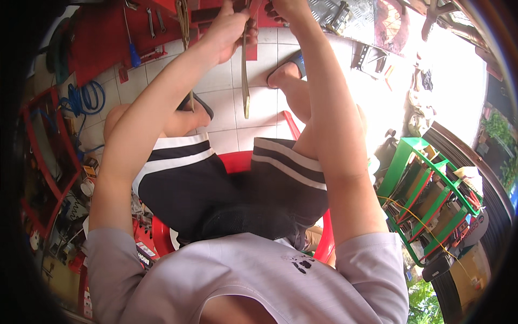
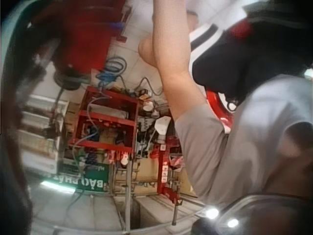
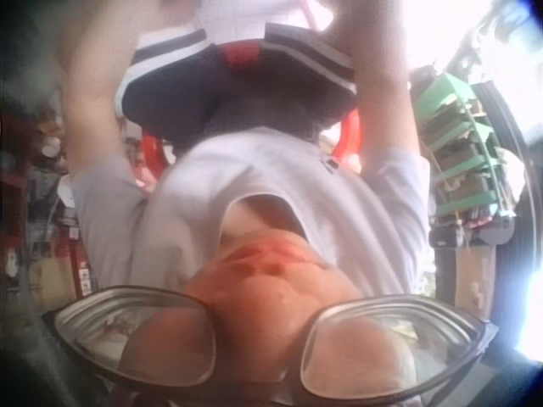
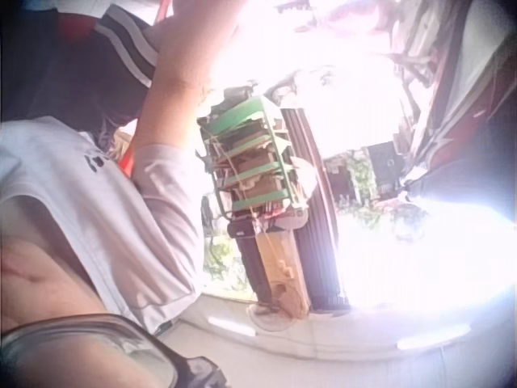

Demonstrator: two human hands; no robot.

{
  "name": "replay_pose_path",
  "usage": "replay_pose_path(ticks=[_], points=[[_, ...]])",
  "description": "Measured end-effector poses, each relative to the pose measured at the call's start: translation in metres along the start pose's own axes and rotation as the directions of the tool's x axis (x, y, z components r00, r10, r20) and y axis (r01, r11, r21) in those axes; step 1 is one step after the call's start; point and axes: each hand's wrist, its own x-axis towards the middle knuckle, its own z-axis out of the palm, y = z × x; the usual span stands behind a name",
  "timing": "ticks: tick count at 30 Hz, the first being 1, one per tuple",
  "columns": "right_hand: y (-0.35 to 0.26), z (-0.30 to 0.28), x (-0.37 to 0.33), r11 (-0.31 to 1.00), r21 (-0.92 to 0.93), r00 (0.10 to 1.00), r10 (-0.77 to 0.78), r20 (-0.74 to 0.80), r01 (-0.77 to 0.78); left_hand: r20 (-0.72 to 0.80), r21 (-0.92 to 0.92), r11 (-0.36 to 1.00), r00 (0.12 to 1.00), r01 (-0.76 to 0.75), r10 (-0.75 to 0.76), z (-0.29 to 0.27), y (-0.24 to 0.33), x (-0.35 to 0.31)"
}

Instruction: The person sits on a stool and assembles a mechanical component using a metal rod and a curved metal piece. They insert the rod into a red metal frame, attach the curved piece, and secure the assembly by tightening a screw with a screwdriver.

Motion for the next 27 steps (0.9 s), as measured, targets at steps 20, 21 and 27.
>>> replay_pose_path(ticks=[20, 21, 27], points=[[-0.018, -0.019, 0.001, 0.963, -0.266, 0.997, -0.01, 0.078, 0.031, 0.01, 0.027, 1.0, 1.0, -0.009, 0.009, -0.001, 0.005, -0.012], [-0.021, -0.016, -0.001, 0.965, -0.261, 0.999, -0.033, 0.011, 0.035, 0.023, 0.032, 0.999, 1.0, -0.007, 0.006, -0.001, 0.005, -0.012], [-0.027, -0.014, -0.005, 0.918, -0.396, 0.998, 0.025, 0.049, -0.003, 0.054, 0.039, 0.999, 0.998, -0.016, 0.013, 0.001, 0.005, -0.012]])
